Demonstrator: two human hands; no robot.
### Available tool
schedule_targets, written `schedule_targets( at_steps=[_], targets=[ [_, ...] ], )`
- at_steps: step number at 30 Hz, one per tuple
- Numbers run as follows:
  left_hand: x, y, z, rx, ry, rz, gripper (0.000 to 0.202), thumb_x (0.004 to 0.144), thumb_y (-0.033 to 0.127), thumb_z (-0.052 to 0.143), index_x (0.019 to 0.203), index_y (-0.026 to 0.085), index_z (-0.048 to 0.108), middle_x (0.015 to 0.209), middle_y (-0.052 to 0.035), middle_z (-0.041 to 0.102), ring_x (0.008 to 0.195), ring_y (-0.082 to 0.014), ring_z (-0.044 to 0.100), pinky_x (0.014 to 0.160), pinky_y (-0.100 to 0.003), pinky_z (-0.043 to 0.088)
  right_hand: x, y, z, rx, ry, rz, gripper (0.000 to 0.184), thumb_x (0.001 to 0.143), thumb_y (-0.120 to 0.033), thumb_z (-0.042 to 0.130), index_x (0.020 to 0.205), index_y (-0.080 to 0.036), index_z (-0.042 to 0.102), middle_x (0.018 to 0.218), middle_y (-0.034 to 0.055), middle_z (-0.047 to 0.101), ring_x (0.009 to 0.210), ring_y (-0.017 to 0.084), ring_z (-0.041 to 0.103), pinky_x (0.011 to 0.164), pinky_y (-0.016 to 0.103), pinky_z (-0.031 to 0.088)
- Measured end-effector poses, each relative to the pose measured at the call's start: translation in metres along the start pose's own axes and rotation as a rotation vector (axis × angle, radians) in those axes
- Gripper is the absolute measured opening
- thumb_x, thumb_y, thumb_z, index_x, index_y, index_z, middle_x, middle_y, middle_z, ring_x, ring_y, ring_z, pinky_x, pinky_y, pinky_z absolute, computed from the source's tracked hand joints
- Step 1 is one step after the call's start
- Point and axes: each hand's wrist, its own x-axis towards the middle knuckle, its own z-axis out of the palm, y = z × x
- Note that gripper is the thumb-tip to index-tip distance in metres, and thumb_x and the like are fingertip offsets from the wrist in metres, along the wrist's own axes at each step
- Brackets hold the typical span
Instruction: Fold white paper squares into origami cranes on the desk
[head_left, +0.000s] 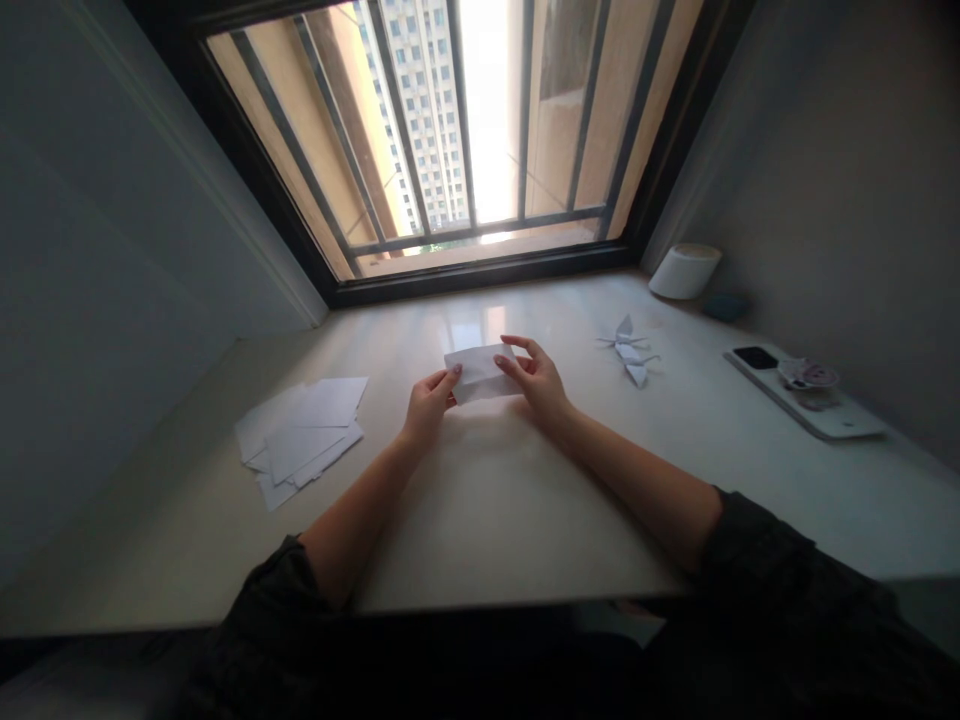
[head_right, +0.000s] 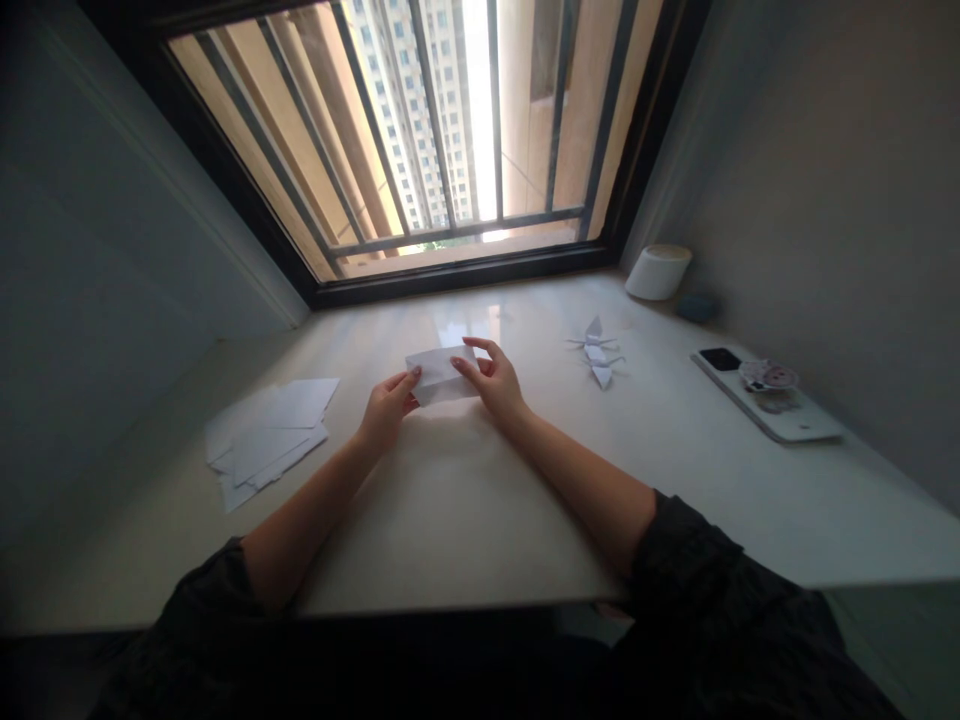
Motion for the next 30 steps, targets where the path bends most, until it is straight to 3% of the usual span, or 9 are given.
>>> schedule_targets(
  at_steps=[4,12,16,22,30],
  targets=[
    [0.005,-0.001,-0.006,-0.078,0.04,-0.104,0.052,0.066,0.058,0.072,0.093,0.014,0.067,0.086,-0.01,0.071,0.079,-0.0206,0.067,0.07,-0.031,0.053,-0.002,-0.002,0.001,-0.006,-0.033,0.033,0.066,0.059,-0.048,0.079,0.116,-0.026,0.054,0.073,-0.0007,0.069,0.061,0.017,0.063,0.057,0.029,0.049],
    [0.007,-0.004,-0.008,-0.115,-0.022,-0.22,0.049,0.068,0.052,0.074,0.099,0.015,0.064,0.091,-0.0103,0.071,0.083,-0.0218,0.067,0.068,-0.031,0.054,-0.002,-0.001,0.001,-0.014,0.071,0.06,0.054,0.061,-0.049,0.077,0.105,-0.022,0.063,0.066,-0.0004,0.067,0.055,0.014,0.057,0.051,0.026,0.044],
    [0.006,-0.003,-0.008,-0.119,-0.07,-0.207,0.048,0.068,0.04,0.077,0.108,0.018,0.062,0.098,-0.0083,0.07,0.085,-0.0184,0.066,0.071,-0.027,0.053,0.0,0.0,0.001,0.002,0.12,0.09,0.05,0.06,-0.048,0.078,0.099,-0.02,0.065,0.065,-0.0001,0.066,0.052,0.013,0.055,0.05,0.026,0.043],
    [0.012,-0.005,-0.011,-0.148,0.065,-0.179,0.063,0.069,0.033,0.077,0.126,0.025,0.051,0.099,-0.0035,0.067,0.082,-0.0125,0.065,0.07,-0.022,0.052,0.002,0.003,-0.002,0.01,0.057,0.106,0.053,0.061,-0.048,0.077,0.104,-0.02,0.065,0.07,0.0003,0.067,0.056,0.012,0.056,0.052,0.025,0.043],
    [0.006,0.002,-0.009,-0.2,0.054,-0.131,0.054,0.067,0.03,0.077,0.118,0.022,0.06,0.095,-0.0036,0.067,0.073,-0.0104,0.063,0.073,-0.025,0.053,0.002,0.001,-0.003,0.005,0.115,0.037,0.049,0.062,-0.042,0.076,0.103,-0.018,0.066,0.054,-0.0057,0.056,0.05,0.009,0.047,0.051,0.024,0.039]
  ],
)
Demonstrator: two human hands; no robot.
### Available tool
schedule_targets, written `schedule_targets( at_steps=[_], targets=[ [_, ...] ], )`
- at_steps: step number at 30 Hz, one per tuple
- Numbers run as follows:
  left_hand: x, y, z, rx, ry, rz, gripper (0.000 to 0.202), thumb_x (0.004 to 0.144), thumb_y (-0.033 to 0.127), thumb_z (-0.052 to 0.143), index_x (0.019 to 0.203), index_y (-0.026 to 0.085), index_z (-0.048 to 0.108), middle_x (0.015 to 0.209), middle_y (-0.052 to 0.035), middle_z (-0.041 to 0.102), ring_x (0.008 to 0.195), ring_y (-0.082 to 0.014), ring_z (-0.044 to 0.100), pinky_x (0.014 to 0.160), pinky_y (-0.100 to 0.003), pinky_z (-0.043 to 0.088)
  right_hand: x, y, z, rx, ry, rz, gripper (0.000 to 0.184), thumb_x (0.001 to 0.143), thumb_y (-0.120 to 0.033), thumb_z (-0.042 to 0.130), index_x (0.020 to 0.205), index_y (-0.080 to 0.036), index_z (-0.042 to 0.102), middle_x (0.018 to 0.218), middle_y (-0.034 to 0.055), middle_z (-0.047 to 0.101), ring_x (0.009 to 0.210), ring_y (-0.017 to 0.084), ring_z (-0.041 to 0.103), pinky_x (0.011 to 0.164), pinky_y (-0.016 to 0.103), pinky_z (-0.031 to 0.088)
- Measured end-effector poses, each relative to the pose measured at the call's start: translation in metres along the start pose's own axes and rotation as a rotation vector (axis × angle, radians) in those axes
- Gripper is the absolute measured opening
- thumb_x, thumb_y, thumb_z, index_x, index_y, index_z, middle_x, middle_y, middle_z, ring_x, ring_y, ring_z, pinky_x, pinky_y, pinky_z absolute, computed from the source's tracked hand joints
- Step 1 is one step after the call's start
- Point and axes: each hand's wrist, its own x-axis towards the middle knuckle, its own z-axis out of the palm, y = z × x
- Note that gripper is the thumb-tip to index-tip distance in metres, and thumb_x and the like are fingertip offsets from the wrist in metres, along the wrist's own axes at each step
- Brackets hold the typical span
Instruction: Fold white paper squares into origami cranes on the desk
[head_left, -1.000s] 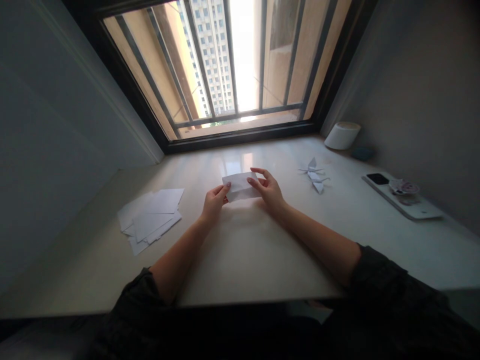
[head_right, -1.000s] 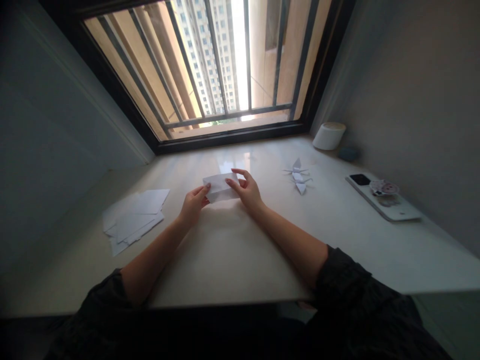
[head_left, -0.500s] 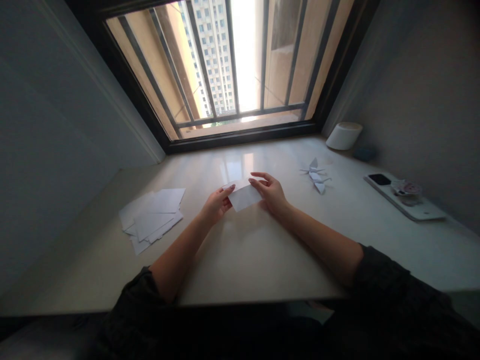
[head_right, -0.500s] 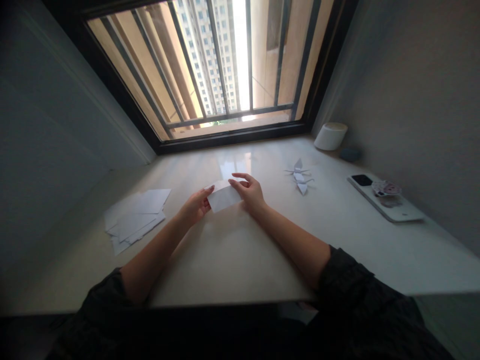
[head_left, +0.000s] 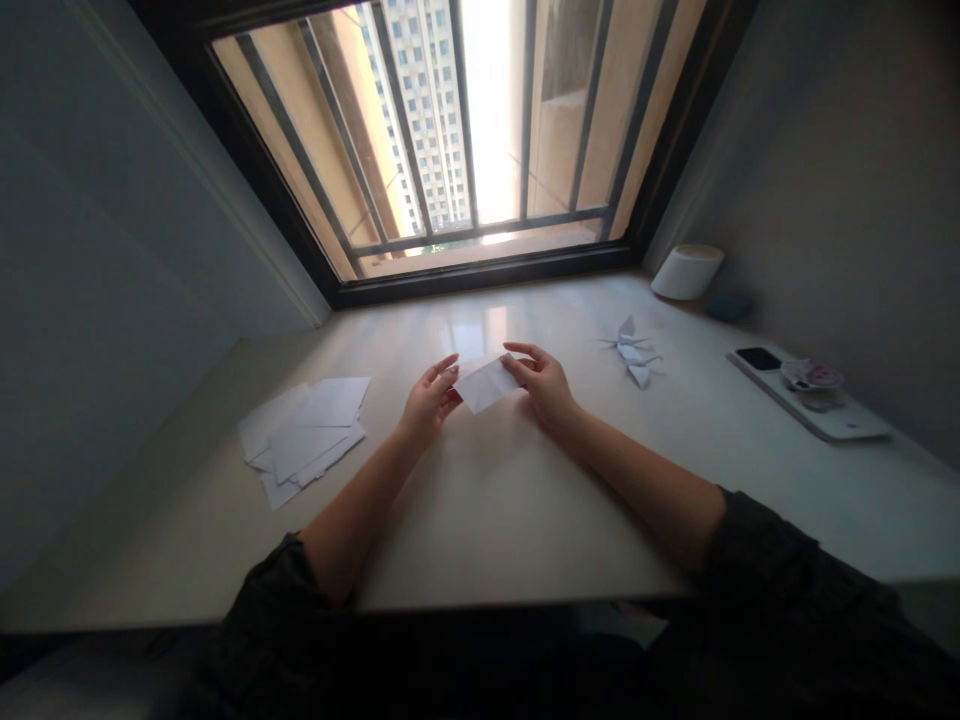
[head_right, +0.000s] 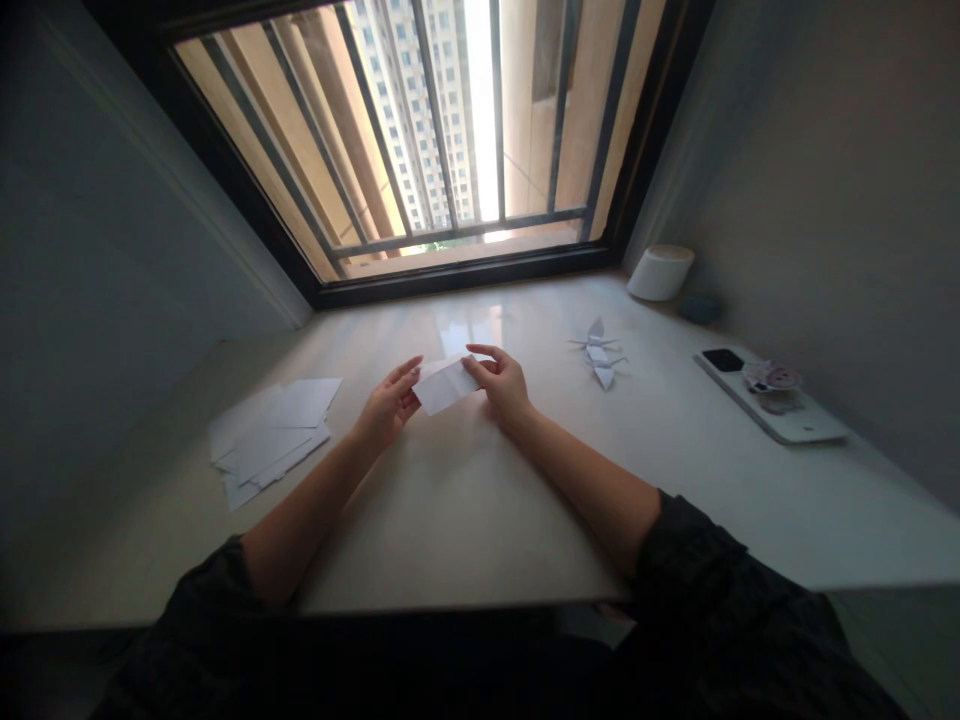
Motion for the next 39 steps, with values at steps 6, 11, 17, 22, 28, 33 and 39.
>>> schedule_targets(
  at_steps=[6,11,17,22,28,33,39],
  targets=[
    [-0.0025,-0.0024,0.0005,0.075,-0.007,0.082,0.062,0.066,0.031,0.078,0.122,0.017,0.056,0.083,-0.0035,0.069,0.071,-0.0121,0.064,0.077,-0.03,0.053,0.0054,0.0037,-0.0027,0.06,-0.015,0.036,0.056,0.064,-0.043,0.076,0.112,-0.021,0.059,0.069,-0.0016,0.067,0.06,0.013,0.058,0.056,0.025,0.047],
    [-0.004,-0.0013,0.003,-0.002,-0.018,0.071,0.068,0.066,0.023,0.078,0.128,0.02,0.05,0.091,-0.0042,0.069,0.076,-0.0126,0.065,0.081,-0.029,0.053,0.0064,0.0074,-0.0031,0.101,-0.062,0.121,0.063,0.06,-0.039,0.079,0.117,-0.023,0.055,0.078,0.0002,0.07,0.062,0.014,0.062,0.057,0.026,0.048],
    [-0.0027,0.0019,0.0019,-0.094,-0.135,-0.09,0.055,0.068,0.017,0.076,0.121,0.018,0.057,0.102,-0.0057,0.069,0.081,-0.0119,0.065,0.078,-0.021,0.052,0.0075,0.0059,-0.0044,0.197,-0.076,0.146,0.062,0.059,-0.033,0.082,0.115,-0.024,0.057,0.078,-0.0012,0.07,0.063,0.012,0.061,0.057,0.023,0.048],
    [-0.0011,0.002,-0.0009,-0.034,-0.183,-0.17,0.03,0.073,0.021,0.074,0.1,0.012,0.068,0.095,-0.0078,0.07,0.077,-0.011,0.064,0.073,-0.017,0.052,0.0089,0.0069,-0.0055,0.204,-0.128,0.156,0.056,0.058,-0.034,0.083,0.109,-0.025,0.061,0.076,-0.0022,0.069,0.064,0.012,0.061,0.058,0.023,0.047],
    [-0.0025,0.0014,-0.002,0.058,-0.224,-0.164,0.038,0.066,0.025,0.081,0.099,0.013,0.068,0.093,-0.0061,0.068,0.074,-0.0094,0.063,0.07,-0.018,0.051,0.0077,0.0053,-0.004,0.233,-0.152,0.182,0.053,0.057,-0.033,0.084,0.105,-0.025,0.064,0.077,-0.0017,0.07,0.066,0.012,0.062,0.061,0.024,0.05],
    [-0.0025,-0.0006,-0.0023,0.102,-0.208,-0.088,0.057,0.059,0.03,0.085,0.108,0.014,0.062,0.092,-0.0064,0.068,0.077,-0.0125,0.064,0.072,-0.023,0.052,0.0055,0.0023,-0.0028,0.26,-0.177,0.222,0.05,0.057,-0.031,0.084,0.103,-0.024,0.065,0.078,-0.0012,0.07,0.068,0.013,0.063,0.064,0.026,0.051],
    [-0.0064,0.0043,-0.0009,0.121,-0.26,-0.063,0.088,0.063,0.031,0.083,0.139,0.03,0.038,0.097,-0.0044,0.069,0.076,-0.0148,0.065,0.072,-0.029,0.053,0.0037,0.0027,-0.0024,0.285,-0.219,0.255,0.049,0.058,-0.029,0.084,0.103,-0.024,0.065,0.079,-0.0003,0.071,0.07,0.015,0.064,0.068,0.028,0.052]
  ],
)
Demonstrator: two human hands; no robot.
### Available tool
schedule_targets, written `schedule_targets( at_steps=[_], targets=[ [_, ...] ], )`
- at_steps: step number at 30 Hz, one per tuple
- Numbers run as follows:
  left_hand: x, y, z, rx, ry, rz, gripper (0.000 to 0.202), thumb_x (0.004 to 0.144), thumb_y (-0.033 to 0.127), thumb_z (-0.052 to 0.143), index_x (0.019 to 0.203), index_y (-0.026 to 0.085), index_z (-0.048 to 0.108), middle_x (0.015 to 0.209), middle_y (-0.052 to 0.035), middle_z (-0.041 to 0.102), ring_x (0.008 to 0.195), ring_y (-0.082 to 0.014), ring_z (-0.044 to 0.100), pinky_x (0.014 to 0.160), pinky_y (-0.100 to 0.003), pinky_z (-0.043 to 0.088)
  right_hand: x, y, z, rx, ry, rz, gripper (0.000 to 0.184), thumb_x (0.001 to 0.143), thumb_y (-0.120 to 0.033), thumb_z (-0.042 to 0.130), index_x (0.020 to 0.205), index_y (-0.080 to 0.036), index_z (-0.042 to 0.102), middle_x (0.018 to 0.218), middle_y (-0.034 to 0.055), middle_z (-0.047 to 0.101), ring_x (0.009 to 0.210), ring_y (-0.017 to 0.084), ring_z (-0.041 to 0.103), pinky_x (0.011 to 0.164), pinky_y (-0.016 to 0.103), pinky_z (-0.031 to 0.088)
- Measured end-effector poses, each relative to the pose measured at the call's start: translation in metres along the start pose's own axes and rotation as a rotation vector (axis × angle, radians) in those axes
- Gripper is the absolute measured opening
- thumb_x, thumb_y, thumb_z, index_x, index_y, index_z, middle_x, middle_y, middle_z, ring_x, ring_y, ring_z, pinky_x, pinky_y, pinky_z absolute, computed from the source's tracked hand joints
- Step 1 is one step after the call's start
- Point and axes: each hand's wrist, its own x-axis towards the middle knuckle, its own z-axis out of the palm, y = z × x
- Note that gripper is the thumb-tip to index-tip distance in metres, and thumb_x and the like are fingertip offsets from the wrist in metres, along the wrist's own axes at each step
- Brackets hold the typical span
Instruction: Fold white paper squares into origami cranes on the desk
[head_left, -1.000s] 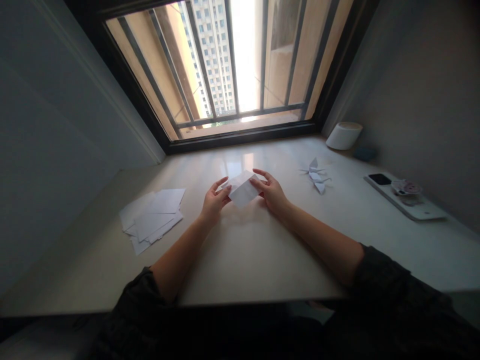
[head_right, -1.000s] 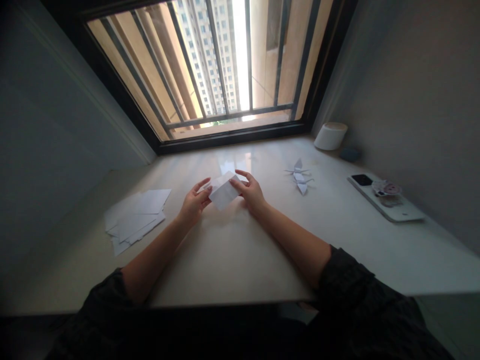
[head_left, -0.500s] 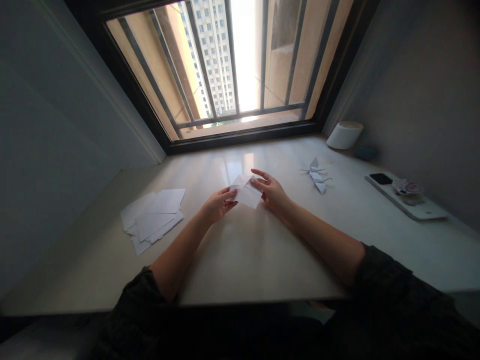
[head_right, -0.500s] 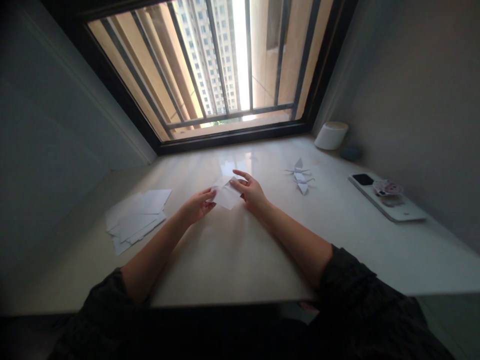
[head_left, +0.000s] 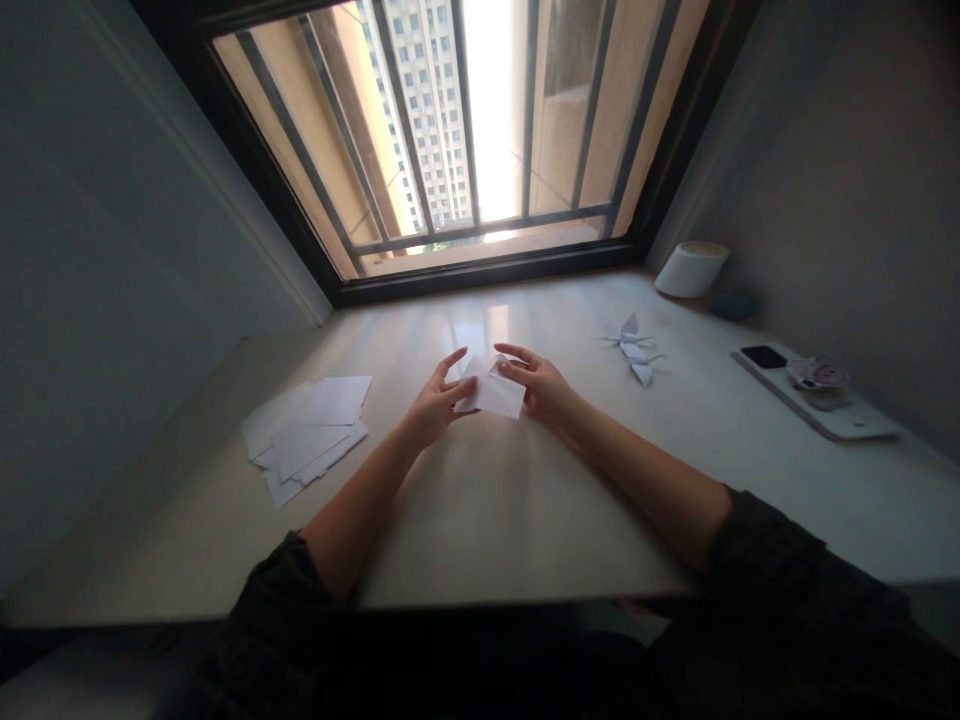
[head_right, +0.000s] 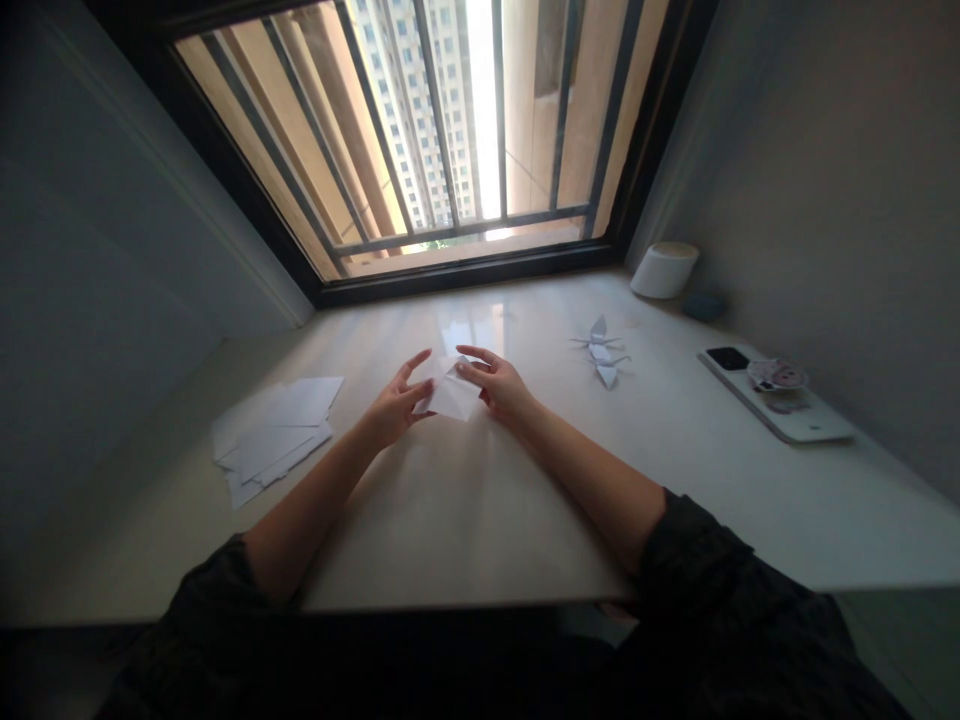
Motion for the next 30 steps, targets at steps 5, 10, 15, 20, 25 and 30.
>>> schedule_targets(
  at_steps=[5,10,15,20,25,30],
  targets=[
    [0.001,-0.001,0.001,0.008,-0.027,0.024,0.07,0.061,0.031,0.084,0.125,0.018,0.057,0.088,-0.0057,0.07,0.068,-0.0125,0.063,0.062,-0.021,0.048,-0.002,0.0,0.001,-0.022,-0.026,0.001,0.049,0.059,-0.03,0.084,0.104,-0.023,0.065,0.077,-0.001,0.07,0.066,0.013,0.063,0.065,0.027,0.05],
    [0.002,-0.006,0.002,0.006,0.003,0.052,0.065,0.063,0.034,0.082,0.122,0.018,0.061,0.084,-0.0054,0.071,0.065,-0.0119,0.062,0.059,-0.021,0.046,-0.002,0.0,0.002,-0.036,-0.026,0.003,0.05,0.058,-0.031,0.084,0.103,-0.023,0.065,0.076,-0.0012,0.07,0.065,0.013,0.062,0.065,0.028,0.049],
    [0.004,-0.012,0.005,-0.007,0.062,0.118,0.056,0.061,0.038,0.082,0.112,0.017,0.067,0.082,-0.0043,0.071,0.065,-0.0114,0.062,0.062,-0.023,0.047,-0.002,0.003,0.001,-0.048,-0.028,-0.003,0.05,0.058,-0.033,0.084,0.103,-0.023,0.065,0.078,-0.0006,0.07,0.068,0.014,0.063,0.067,0.029,0.05],
    [0.004,-0.014,0.008,0.049,0.138,0.204,0.051,0.061,0.04,0.082,0.105,0.016,0.071,0.084,-0.0053,0.072,0.067,-0.0128,0.063,0.067,-0.026,0.048,-0.003,0.004,0.002,-0.083,-0.033,-0.006,0.05,0.059,-0.034,0.083,0.104,-0.023,0.065,0.079,-0.0002,0.071,0.068,0.013,0.062,0.063,0.027,0.049],
    [0.001,-0.012,0.011,0.13,0.169,0.277,0.048,0.063,0.042,0.08,0.102,0.015,0.072,0.083,-0.0059,0.073,0.068,-0.0147,0.064,0.069,-0.028,0.049,-0.005,0.003,0.004,-0.085,-0.037,-0.006,0.049,0.058,-0.035,0.084,0.102,-0.024,0.065,0.075,-0.0015,0.07,0.065,0.012,0.061,0.061,0.026,0.049],
    [0.0,-0.012,0.011,0.132,0.185,0.264,0.049,0.063,0.043,0.08,0.102,0.015,0.071,0.082,-0.0052,0.072,0.066,-0.0134,0.062,0.065,-0.026,0.048,-0.005,0.004,0.004,-0.097,-0.023,-0.009,0.049,0.058,-0.035,0.083,0.101,-0.024,0.065,0.076,-0.0018,0.07,0.066,0.013,0.062,0.063,0.027,0.049]
  ],
)
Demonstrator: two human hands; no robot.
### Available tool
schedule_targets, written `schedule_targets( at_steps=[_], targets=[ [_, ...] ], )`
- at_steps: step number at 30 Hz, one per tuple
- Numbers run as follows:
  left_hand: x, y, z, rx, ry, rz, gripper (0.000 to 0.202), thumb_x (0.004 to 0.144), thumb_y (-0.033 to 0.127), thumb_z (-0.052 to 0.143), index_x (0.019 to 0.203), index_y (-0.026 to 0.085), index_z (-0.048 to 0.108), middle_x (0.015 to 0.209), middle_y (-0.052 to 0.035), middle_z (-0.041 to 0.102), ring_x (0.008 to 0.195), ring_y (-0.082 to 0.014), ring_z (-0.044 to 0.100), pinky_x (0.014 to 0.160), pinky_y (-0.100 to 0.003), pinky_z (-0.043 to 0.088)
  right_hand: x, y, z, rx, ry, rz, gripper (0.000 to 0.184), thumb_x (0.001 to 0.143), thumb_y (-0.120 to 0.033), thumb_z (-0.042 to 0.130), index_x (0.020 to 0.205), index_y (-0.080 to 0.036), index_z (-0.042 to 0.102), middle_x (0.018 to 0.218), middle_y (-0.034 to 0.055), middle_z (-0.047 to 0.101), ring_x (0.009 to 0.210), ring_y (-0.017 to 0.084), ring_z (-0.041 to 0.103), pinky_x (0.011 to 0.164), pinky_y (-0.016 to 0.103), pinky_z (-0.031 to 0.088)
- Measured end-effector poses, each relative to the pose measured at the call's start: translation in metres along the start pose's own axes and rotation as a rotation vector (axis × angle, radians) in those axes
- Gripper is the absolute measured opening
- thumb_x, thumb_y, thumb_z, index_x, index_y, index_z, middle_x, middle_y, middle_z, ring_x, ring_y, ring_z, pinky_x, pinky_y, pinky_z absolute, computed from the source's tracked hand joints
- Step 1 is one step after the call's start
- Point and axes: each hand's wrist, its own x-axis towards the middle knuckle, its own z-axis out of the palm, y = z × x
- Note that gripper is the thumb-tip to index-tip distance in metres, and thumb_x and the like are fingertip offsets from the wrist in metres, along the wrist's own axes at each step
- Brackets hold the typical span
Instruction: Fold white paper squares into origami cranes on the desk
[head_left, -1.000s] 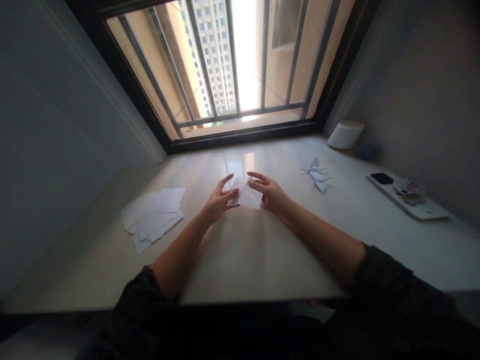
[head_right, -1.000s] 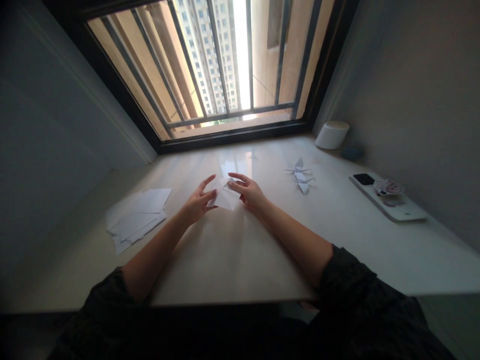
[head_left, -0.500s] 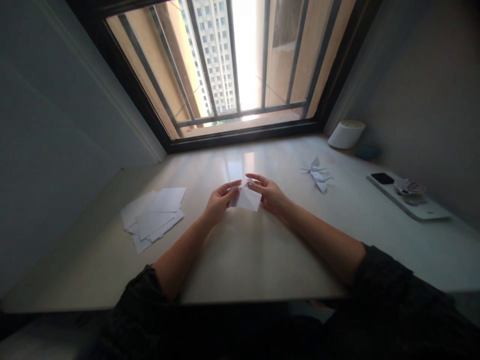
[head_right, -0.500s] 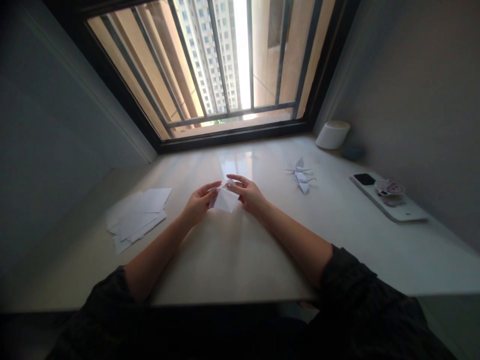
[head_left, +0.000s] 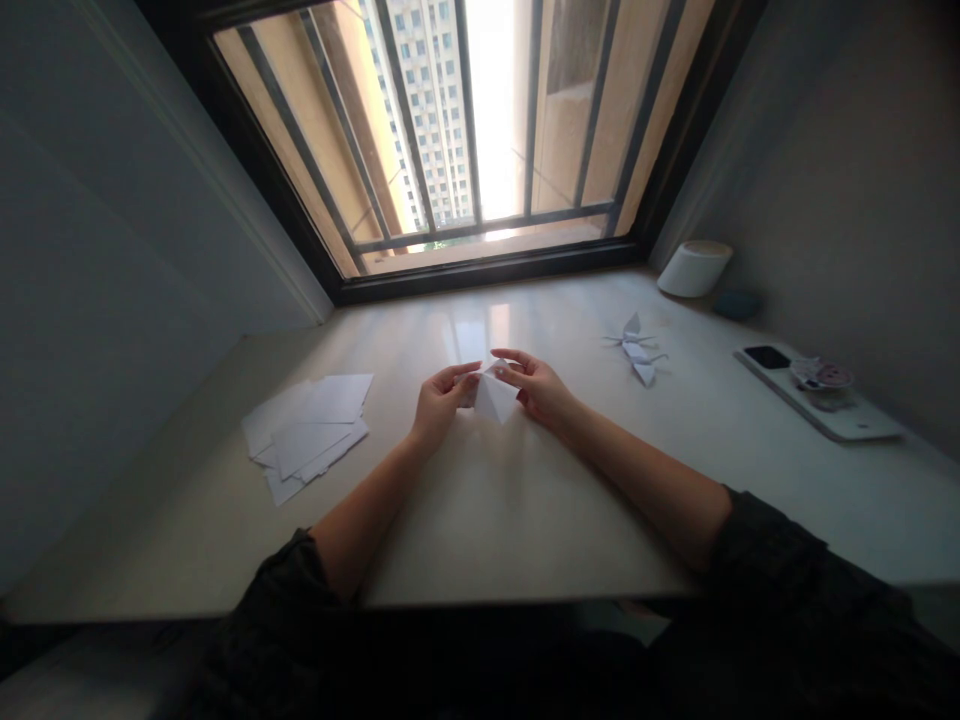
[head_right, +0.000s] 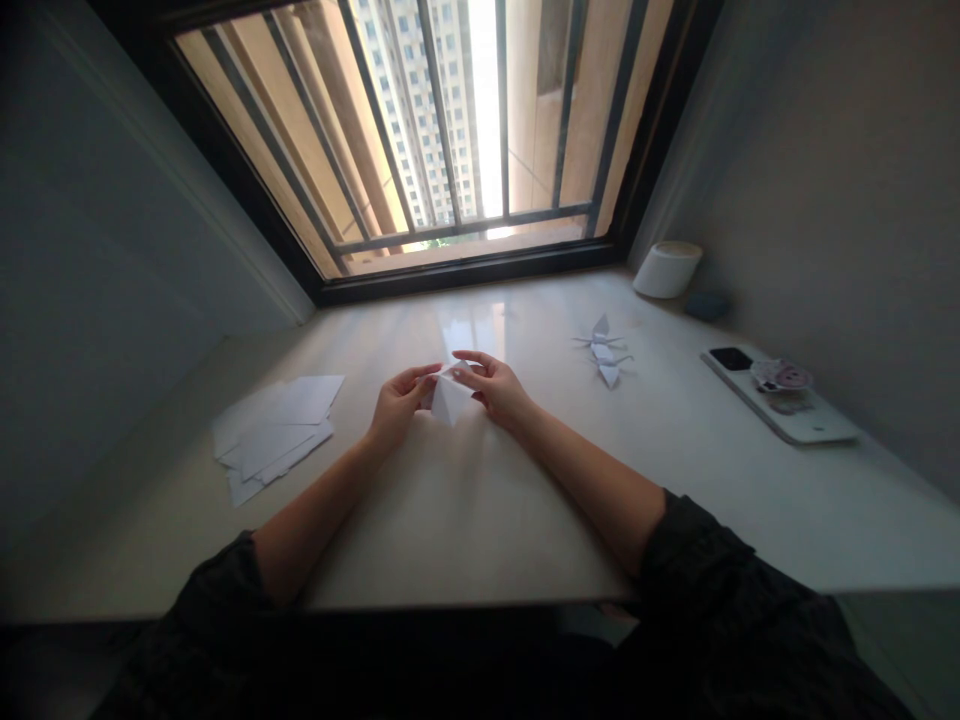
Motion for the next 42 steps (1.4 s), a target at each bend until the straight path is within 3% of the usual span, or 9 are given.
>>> schedule_targets(
  at_steps=[11,17,20,24,35,42],
  targets=[
    [0.003,-0.006,-0.001,-0.068,-0.005,-0.107,0.043,0.063,0.043,0.079,0.097,0.017,0.072,0.077,-0.0018,0.07,0.062,-0.01,0.058,0.055,-0.02,0.043,0.0,0.005,0.001,-0.163,0.01,-0.115,0.039,0.06,-0.044,0.08,0.086,-0.021,0.061,0.061,-0.005,0.062,0.054,0.009,0.053,0.054,0.024,0.041],
    [0.004,-0.006,-0.003,-0.032,0.023,-0.073,0.043,0.064,0.045,0.078,0.096,0.018,0.072,0.08,-0.003,0.07,0.065,-0.0117,0.058,0.057,-0.021,0.045,-0.004,-0.002,0.005,-0.396,0.107,-0.203,0.034,0.062,-0.049,0.077,0.076,-0.021,0.064,0.07,-0.0005,0.063,0.062,0.013,0.056,0.054,0.025,0.043],
    [0.002,-0.002,-0.001,-0.017,0.059,-0.05,0.042,0.063,0.045,0.078,0.093,0.017,0.073,0.08,-0.003,0.07,0.065,-0.0108,0.058,0.058,-0.021,0.046,-0.004,-0.004,0.007,-0.335,0.101,-0.192,0.033,0.064,-0.052,0.074,0.076,-0.022,0.066,0.085,0.0014,0.065,0.069,0.013,0.058,0.058,0.025,0.047],
    [0.0,0.002,0.0,-0.001,0.097,-0.023,0.041,0.061,0.045,0.08,0.091,0.017,0.073,0.079,-0.004,0.07,0.066,-0.0117,0.058,0.058,-0.021,0.046,-0.006,-0.005,0.008,-0.258,-0.015,-0.118,0.035,0.071,-0.056,0.068,0.078,-0.022,0.068,0.075,0.0004,0.064,0.066,0.012,0.058,0.063,0.027,0.051],
    [0.005,-0.004,-0.004,-0.002,0.079,-0.02,0.039,0.063,0.044,0.078,0.092,0.018,0.074,0.08,-0.0041,0.071,0.066,-0.0125,0.06,0.058,-0.022,0.046,-0.001,0.003,0.001,-0.344,-0.072,-0.2,0.036,0.065,-0.042,0.077,0.094,-0.022,0.069,0.09,0.0032,0.07,0.073,0.015,0.064,0.071,0.031,0.052],
    [0.007,-0.005,-0.007,0.009,0.078,-0.041,0.038,0.064,0.045,0.077,0.09,0.018,0.074,0.082,-0.0042,0.071,0.067,-0.0131,0.061,0.059,-0.023,0.047,-0.003,0.008,0.002,-0.489,0.043,-0.35,0.031,0.068,-0.045,0.075,0.088,-0.024,0.065,0.08,0.0014,0.068,0.07,0.016,0.063,0.063,0.03,0.05]
  ],
)
